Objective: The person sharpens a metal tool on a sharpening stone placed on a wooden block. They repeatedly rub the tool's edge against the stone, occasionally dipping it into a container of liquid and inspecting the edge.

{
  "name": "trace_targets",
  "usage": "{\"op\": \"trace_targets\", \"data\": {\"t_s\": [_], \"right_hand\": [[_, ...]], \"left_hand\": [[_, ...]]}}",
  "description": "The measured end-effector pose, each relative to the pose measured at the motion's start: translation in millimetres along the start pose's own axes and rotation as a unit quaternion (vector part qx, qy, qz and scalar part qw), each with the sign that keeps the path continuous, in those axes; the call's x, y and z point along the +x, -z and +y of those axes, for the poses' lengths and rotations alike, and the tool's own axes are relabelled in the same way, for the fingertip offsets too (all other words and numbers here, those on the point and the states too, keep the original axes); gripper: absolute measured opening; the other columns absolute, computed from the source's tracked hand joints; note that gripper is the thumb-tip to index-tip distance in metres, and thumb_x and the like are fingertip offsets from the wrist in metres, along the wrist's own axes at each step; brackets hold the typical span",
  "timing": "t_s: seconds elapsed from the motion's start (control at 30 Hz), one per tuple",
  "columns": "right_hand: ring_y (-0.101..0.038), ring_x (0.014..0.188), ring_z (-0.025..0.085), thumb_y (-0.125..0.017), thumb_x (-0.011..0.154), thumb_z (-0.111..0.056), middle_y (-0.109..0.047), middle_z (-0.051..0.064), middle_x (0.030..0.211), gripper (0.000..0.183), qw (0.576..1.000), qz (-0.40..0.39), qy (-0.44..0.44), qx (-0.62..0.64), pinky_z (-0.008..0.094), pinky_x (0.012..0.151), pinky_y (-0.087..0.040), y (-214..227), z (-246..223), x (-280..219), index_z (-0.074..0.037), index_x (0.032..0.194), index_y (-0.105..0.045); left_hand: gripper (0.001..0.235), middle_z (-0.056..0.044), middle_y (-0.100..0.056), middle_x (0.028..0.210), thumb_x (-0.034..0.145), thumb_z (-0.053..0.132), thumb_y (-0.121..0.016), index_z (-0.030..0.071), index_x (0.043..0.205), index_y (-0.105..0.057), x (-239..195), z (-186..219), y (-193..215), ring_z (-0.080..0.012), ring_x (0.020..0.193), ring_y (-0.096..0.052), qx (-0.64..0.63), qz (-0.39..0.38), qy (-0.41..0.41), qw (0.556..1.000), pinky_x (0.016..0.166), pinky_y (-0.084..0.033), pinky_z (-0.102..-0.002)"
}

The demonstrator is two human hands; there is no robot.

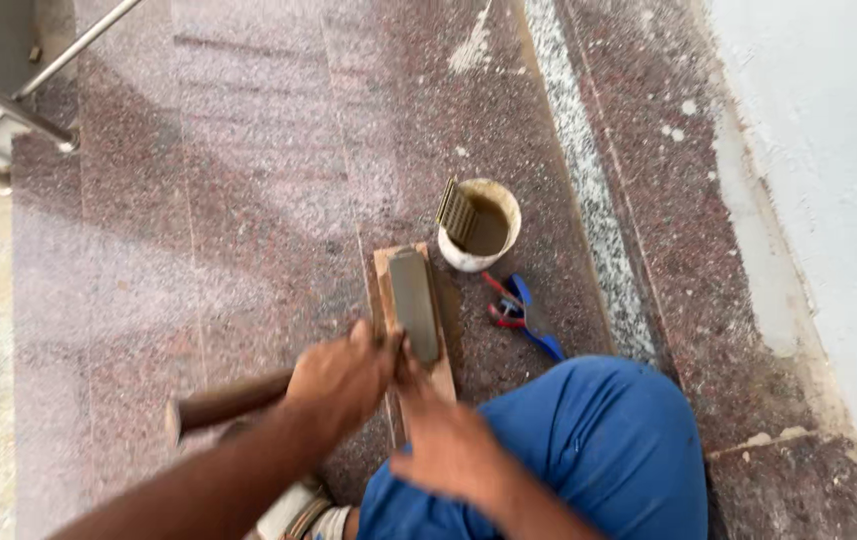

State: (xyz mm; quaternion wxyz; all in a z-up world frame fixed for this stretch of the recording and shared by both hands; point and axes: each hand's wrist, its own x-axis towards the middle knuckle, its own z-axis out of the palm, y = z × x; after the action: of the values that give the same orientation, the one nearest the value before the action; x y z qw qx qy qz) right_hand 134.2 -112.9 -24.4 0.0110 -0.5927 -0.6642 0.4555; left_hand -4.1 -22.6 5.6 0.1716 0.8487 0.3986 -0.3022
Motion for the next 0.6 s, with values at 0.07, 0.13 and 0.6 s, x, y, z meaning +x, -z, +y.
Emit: {"op": "trace_targets", "data": {"t_s": [0.07, 0.13, 0.6], "right_hand": [[-0.068, 0.108, 0.044, -0.076, 0.072, -0.029, -0.001, 0.02, 0.174, 0.124, 0.999, 0.011, 0.003, -0.031, 0.046, 0.086, -0.061, 1, 1, 8, -0.008, 0.163, 0.005], [-0.065, 0.112, 0.046, -0.079, 0.075, -0.033, -0.006, 0.022, 0.171, 0.118, 0.989, 0.049, 0.037, -0.134, 0.047, 0.082, -0.062, 6, 5, 39, -0.009, 0.162, -0.004], [-0.071, 0.099, 0.046, -0.073, 0.083, -0.04, -0.009, 0.027, 0.17, 0.109, 0.986, 0.067, 0.052, -0.146, 0.05, 0.078, -0.062, 13, 22, 69, 0.001, 0.16, -0.007]], "left_hand": [[0.058, -0.02, -0.051, 0.124, 0.108, 0.017, -0.043, 0.024, 0.162, -0.023, 5, -8, 12, -0.0317, 0.092, -0.072, -0.001, -0.051, 0.02, 0.998, 0.072, -0.065, -0.042], [0.061, -0.02, -0.051, 0.126, 0.106, 0.017, -0.044, 0.023, 0.163, -0.021, 21, -21, 24, -0.0311, 0.09, -0.074, 0.005, -0.046, 0.039, 0.998, 0.07, -0.067, -0.04], [0.06, -0.02, -0.044, 0.145, 0.107, 0.015, -0.041, 0.026, 0.162, -0.022, 38, -32, 26, -0.031, 0.09, -0.074, 0.023, 0.02, 0.049, 0.998, 0.069, -0.064, -0.04]]}}
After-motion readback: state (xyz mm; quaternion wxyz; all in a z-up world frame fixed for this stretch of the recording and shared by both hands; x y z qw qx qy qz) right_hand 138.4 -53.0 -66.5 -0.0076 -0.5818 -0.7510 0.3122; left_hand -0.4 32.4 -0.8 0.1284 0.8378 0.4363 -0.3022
